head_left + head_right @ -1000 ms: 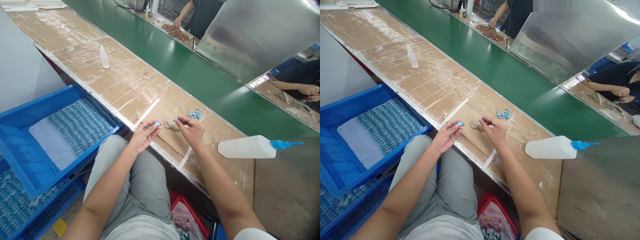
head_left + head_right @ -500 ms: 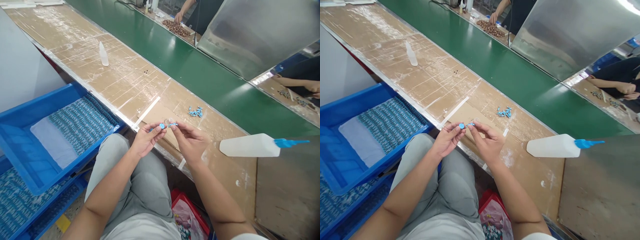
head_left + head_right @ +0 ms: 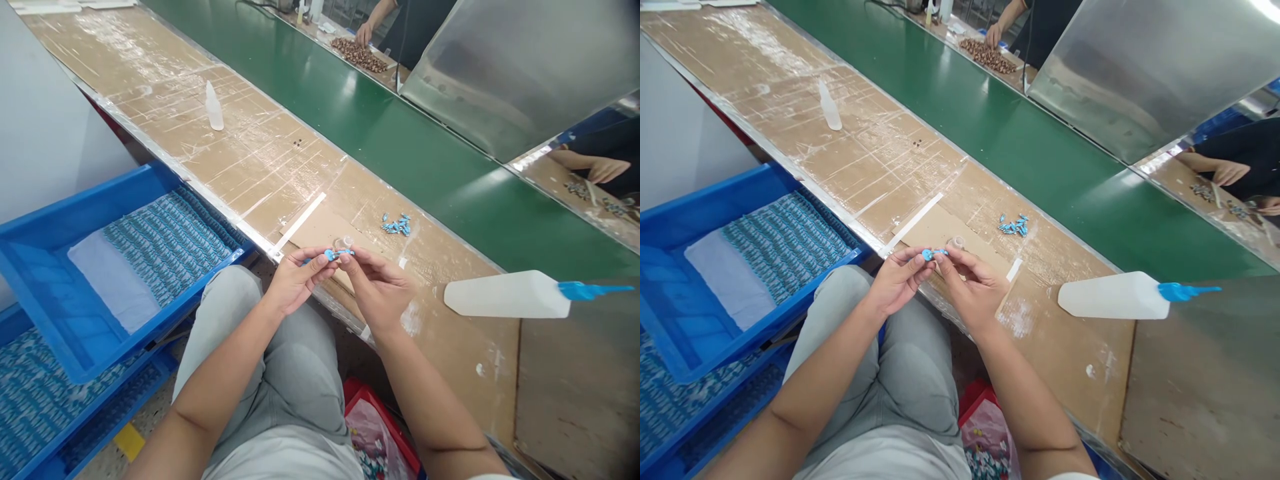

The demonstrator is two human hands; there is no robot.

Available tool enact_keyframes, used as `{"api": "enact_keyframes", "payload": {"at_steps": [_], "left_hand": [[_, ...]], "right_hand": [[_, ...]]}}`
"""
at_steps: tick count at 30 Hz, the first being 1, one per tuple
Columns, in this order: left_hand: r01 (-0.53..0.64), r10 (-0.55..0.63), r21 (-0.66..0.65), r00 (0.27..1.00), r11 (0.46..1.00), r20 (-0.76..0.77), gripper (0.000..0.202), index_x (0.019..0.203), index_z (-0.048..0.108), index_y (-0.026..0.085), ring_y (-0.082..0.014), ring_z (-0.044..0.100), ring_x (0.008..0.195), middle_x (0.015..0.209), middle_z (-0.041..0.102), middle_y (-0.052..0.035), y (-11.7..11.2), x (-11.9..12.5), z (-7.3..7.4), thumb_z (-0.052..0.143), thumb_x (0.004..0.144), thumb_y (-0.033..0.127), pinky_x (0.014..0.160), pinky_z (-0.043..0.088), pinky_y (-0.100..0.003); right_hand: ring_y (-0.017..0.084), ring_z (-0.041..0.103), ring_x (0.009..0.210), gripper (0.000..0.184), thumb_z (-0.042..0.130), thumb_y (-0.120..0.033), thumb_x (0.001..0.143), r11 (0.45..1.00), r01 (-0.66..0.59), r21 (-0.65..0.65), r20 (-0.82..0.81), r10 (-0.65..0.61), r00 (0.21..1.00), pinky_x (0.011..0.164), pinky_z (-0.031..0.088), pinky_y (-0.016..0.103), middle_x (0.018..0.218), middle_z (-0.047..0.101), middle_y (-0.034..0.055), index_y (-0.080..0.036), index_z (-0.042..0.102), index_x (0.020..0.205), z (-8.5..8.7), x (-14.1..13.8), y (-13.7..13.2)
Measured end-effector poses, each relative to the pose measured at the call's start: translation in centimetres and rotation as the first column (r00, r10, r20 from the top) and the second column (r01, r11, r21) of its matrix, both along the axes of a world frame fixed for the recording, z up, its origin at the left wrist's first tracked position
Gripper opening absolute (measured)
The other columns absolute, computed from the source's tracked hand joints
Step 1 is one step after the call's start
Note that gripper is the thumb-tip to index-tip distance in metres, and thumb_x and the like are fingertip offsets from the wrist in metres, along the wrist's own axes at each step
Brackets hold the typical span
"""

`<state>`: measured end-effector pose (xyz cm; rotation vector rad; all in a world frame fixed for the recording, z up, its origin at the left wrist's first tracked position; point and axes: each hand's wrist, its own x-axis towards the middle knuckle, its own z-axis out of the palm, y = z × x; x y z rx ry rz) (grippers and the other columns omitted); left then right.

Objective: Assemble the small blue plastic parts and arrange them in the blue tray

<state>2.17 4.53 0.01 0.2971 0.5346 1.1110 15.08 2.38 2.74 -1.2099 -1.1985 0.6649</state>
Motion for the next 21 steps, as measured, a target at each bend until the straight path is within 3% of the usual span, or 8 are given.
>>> {"api": "enact_keyframes", "payload": {"at_steps": [15, 21], "left_hand": [[-0.017, 0.017, -0.010, 1.000, 1.000, 0.019, 0.023, 0.082, 0.075, 0.014, -0.0104, 0.071, 0.071, 0.083, 0.076, -0.0039, 0.03, -0.04, -0.30, 0.084, 0.061, 0.017, 0.071, 0.057, -0.017], [-0.028, 0.028, -0.004, 0.999, 1.000, -0.016, 0.025, 0.080, 0.075, 0.014, -0.0122, 0.071, 0.071, 0.083, 0.076, -0.0047, 0.02, -0.13, -0.47, 0.086, 0.058, 0.018, 0.074, 0.057, -0.021]], "right_hand": [[0.020, 0.072, 0.078, 0.022, 0.079, -0.026, 0.072, 1.000, 0.011, 0.011, 0.068, -0.012, 0.998, 0.079, 0.062, 0.039, 0.091, 0.075, 0.0029, -0.023, 0.075, 0.093, -0.30, -0.03, 0.00], [0.019, 0.072, 0.076, 0.023, 0.079, -0.026, 0.072, 0.999, 0.029, 0.038, 0.157, -0.035, 0.987, 0.073, 0.063, 0.037, 0.090, 0.075, 0.0022, -0.025, 0.075, 0.094, -0.26, 0.13, -0.09]]}}
